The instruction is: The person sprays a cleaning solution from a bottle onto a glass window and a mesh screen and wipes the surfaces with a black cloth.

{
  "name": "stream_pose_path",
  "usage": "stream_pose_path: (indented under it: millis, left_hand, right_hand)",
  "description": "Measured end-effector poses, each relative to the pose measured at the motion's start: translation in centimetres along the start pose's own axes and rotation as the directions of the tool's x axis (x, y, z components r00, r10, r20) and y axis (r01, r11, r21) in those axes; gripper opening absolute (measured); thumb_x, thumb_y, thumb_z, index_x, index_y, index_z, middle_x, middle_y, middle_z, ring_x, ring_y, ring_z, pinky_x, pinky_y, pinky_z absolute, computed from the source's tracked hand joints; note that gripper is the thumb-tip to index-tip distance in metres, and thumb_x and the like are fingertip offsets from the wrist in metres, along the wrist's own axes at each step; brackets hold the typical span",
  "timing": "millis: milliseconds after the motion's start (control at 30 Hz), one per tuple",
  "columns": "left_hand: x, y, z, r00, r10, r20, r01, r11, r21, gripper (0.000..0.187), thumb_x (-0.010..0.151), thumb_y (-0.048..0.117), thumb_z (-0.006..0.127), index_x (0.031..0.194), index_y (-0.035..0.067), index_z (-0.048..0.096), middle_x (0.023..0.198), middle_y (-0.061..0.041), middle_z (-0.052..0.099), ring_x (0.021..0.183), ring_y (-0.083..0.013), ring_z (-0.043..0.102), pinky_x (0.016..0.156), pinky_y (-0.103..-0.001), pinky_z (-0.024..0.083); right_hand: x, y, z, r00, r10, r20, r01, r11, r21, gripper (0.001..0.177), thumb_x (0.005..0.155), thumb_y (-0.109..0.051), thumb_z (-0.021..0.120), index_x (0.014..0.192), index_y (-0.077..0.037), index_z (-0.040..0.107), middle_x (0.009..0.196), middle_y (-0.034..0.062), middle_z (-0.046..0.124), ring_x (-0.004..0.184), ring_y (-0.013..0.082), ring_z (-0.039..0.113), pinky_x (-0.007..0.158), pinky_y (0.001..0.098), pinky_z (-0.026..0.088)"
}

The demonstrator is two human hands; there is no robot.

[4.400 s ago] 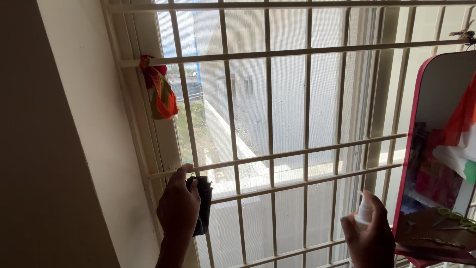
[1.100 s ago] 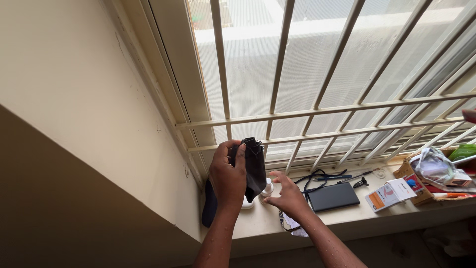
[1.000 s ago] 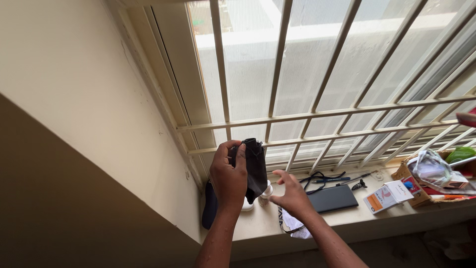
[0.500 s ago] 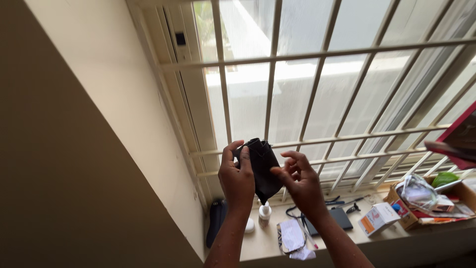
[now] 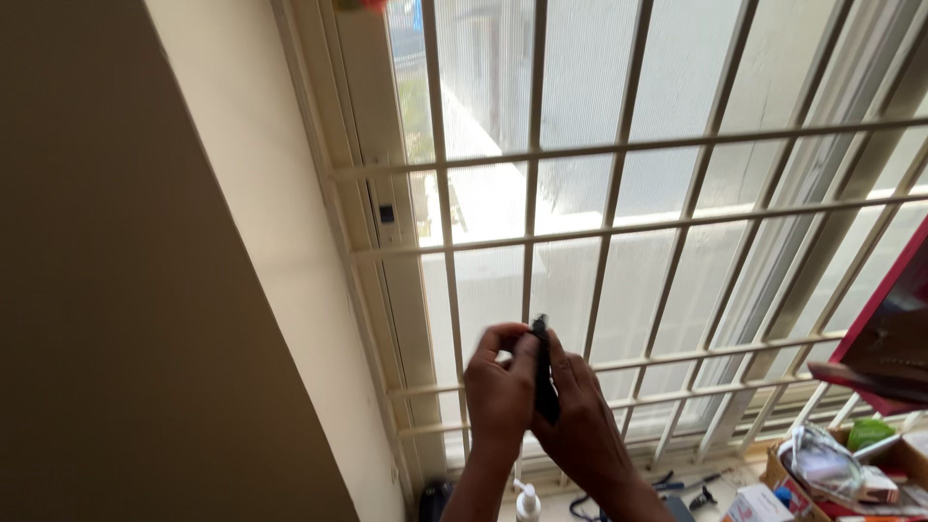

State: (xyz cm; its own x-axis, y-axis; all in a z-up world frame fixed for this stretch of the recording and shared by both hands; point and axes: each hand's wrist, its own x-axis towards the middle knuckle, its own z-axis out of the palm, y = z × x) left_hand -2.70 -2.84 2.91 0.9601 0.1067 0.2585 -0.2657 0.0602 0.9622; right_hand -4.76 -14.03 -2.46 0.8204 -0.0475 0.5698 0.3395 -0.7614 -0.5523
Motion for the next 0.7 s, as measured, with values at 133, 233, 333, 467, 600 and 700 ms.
stream_pose_path:
  millis: [133, 233, 333, 467, 600, 700]
  left_hand:
    - [1.1, 2.5, 0.6, 0.976, 0.175, 0.129, -0.185, 0.980, 0.073, 0.019, 0.095, 0.023, 0.070, 0.106, 0.008, 0.072, 0.101, -0.007, 0.079, 0.092, -0.0177, 0.078, 0.079, -0.032, 0.066]
    - [2.9, 3.8, 0.6, 0.889, 0.456, 0.042, -0.450, 0.852, 0.268, 0.015, 0.097, 0.021, 0.069, 0.108, 0.011, 0.072, 0.107, -0.008, 0.078, 0.103, -0.0219, 0.074, 0.089, -0.038, 0.061]
    - [5.1, 5.7, -0.5, 0.713, 0.697, -0.079, -0.561, 0.633, 0.533, 0.012, 0.095, 0.016, 0.070, 0.105, 0.012, 0.072, 0.111, -0.006, 0.074, 0.113, -0.0238, 0.067, 0.099, -0.042, 0.053]
    - [6.7, 8.0, -1.5, 0.601, 0.792, -0.108, -0.524, 0.492, 0.695, 0.021, 0.083, 0.016, 0.076, 0.103, 0.009, 0.072, 0.113, -0.006, 0.064, 0.118, -0.0260, 0.056, 0.100, -0.048, 0.039]
    - [7.8, 8.3, -1.2, 0.617, 0.780, -0.108, -0.478, 0.480, 0.736, 0.015, 0.084, 0.023, 0.080, 0.092, 0.012, 0.074, 0.106, -0.005, 0.057, 0.113, -0.0268, 0.054, 0.099, -0.047, 0.040]
    - [8.5, 7.5, -1.7, 0.630, 0.773, -0.071, -0.514, 0.484, 0.709, 0.015, 0.088, 0.027, 0.080, 0.088, 0.014, 0.073, 0.102, -0.001, 0.059, 0.111, -0.0233, 0.055, 0.098, -0.044, 0.042]
  right_hand:
    - [2.4, -0.6, -1.5, 0.965, -0.014, -0.262, 0.035, 0.997, 0.075, 0.049, 0.097, -0.011, 0.065, 0.144, -0.004, 0.053, 0.107, 0.0100, 0.066, 0.091, 0.0184, 0.071, 0.074, 0.0333, 0.063]
    - [5.4, -1.3, -4.5, 0.863, -0.126, -0.490, 0.128, 0.991, -0.029, 0.039, 0.093, -0.004, 0.067, 0.132, -0.001, 0.061, 0.107, 0.0135, 0.064, 0.093, 0.0237, 0.067, 0.080, 0.0376, 0.058]
    - [8.8, -2.8, -8.0, 0.704, -0.292, -0.647, 0.169, 0.954, -0.246, 0.036, 0.093, -0.002, 0.070, 0.128, 0.000, 0.063, 0.109, 0.0155, 0.063, 0.101, 0.0278, 0.064, 0.089, 0.0404, 0.056]
    - [13.4, -4.3, -10.6, 0.651, -0.476, -0.591, 0.210, 0.862, -0.462, 0.040, 0.087, -0.002, 0.074, 0.126, -0.002, 0.064, 0.110, 0.0132, 0.066, 0.103, 0.0295, 0.065, 0.091, 0.0402, 0.057]
    - [16.9, -4.9, -7.5, 0.706, -0.592, -0.389, 0.209, 0.699, -0.684, 0.039, 0.089, -0.004, 0.078, 0.127, -0.005, 0.069, 0.111, 0.0116, 0.069, 0.103, 0.0268, 0.069, 0.084, 0.0336, 0.061]
    - [16.2, -5.0, -6.4, 0.750, -0.505, -0.427, 0.171, 0.772, -0.612, 0.044, 0.082, 0.003, 0.076, 0.124, -0.004, 0.070, 0.109, 0.0068, 0.070, 0.105, 0.0234, 0.071, 0.089, 0.0316, 0.063]
